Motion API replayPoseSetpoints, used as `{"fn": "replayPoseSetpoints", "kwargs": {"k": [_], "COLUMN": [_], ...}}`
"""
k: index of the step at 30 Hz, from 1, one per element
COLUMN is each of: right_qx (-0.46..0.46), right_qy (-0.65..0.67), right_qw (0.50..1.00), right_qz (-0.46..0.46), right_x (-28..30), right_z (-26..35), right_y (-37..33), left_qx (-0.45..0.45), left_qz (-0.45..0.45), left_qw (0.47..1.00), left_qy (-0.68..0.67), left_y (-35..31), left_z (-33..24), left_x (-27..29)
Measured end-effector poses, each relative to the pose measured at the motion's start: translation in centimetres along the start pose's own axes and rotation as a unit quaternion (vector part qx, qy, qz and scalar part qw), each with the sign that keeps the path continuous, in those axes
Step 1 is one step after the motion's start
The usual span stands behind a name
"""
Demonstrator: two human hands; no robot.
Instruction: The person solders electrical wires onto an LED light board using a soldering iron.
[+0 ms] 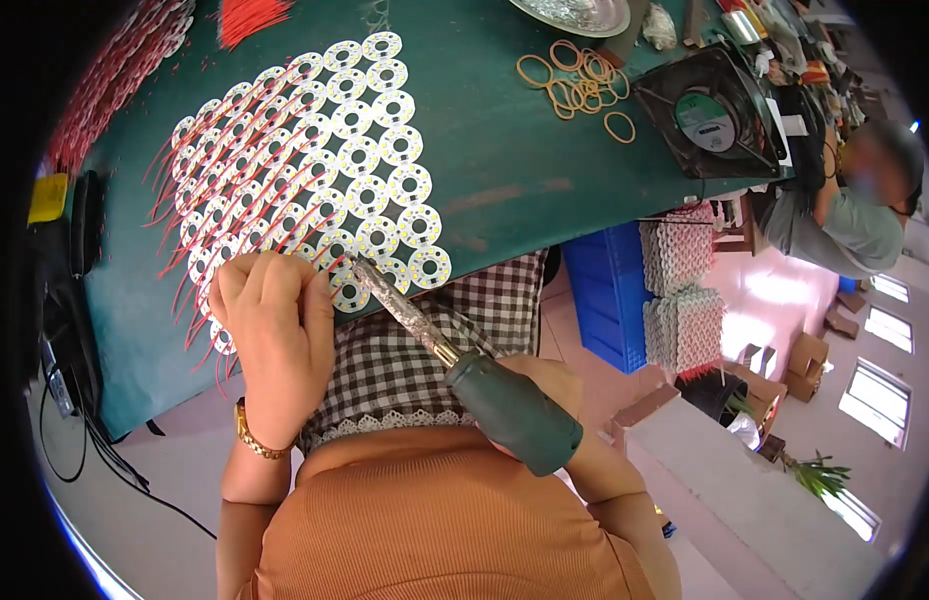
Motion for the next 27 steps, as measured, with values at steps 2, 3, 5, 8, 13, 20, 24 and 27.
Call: {"fn": "replayPoseSetpoints", "kwargs": {"k": [2,3,5,8,13,20,24,27], "right_qx": [0.252,0.067,-0.121,0.151,0.357,0.390,0.141,0.001], "right_qy": [-0.115,0.013,0.140,0.068,-0.103,-0.062,0.030,0.032], "right_qw": [0.956,0.998,0.979,0.983,0.910,0.906,0.989,0.999], "right_qz": [-0.100,-0.008,0.083,-0.080,-0.186,-0.152,-0.038,0.012], "right_x": [0.0,-0.4,-1.6,-2.5,-1.5,-0.7,-0.3,1.4], "right_z": [0.4,-0.4,-2.0,-3.9,-2.5,-2.5,-0.7,1.3], "right_y": [-0.6,-0.5,-0.6,0.0,0.3,0.9,0.3,-1.1], "left_qx": [-0.006,-0.006,-0.009,-0.009,-0.010,-0.004,-0.003,-0.013], "left_qz": [-0.002,-0.002,-0.009,-0.007,-0.010,-0.004,-0.005,-0.005], "left_qw": [1.000,1.000,1.000,1.000,1.000,1.000,1.000,1.000], "left_qy": [0.003,0.002,0.007,0.011,0.012,0.009,0.013,0.013], "left_y": [0.0,0.0,0.0,0.2,0.0,0.0,-0.1,-0.1], "left_z": [0.1,0.1,0.0,-0.1,-0.1,-0.2,-0.2,-0.1], "left_x": [0.0,0.0,-0.1,-0.1,-0.2,-0.2,-0.2,-0.2]}}
Point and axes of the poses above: each hand's wrist, its own y-axis towards the middle knuckle, its own x-axis out of the back of the hand, z = x × y, the point moved 2 cm from there along y, towards the middle knuckle, and after that the axes turned 6 degrees about -y, right-handed, at the moved point
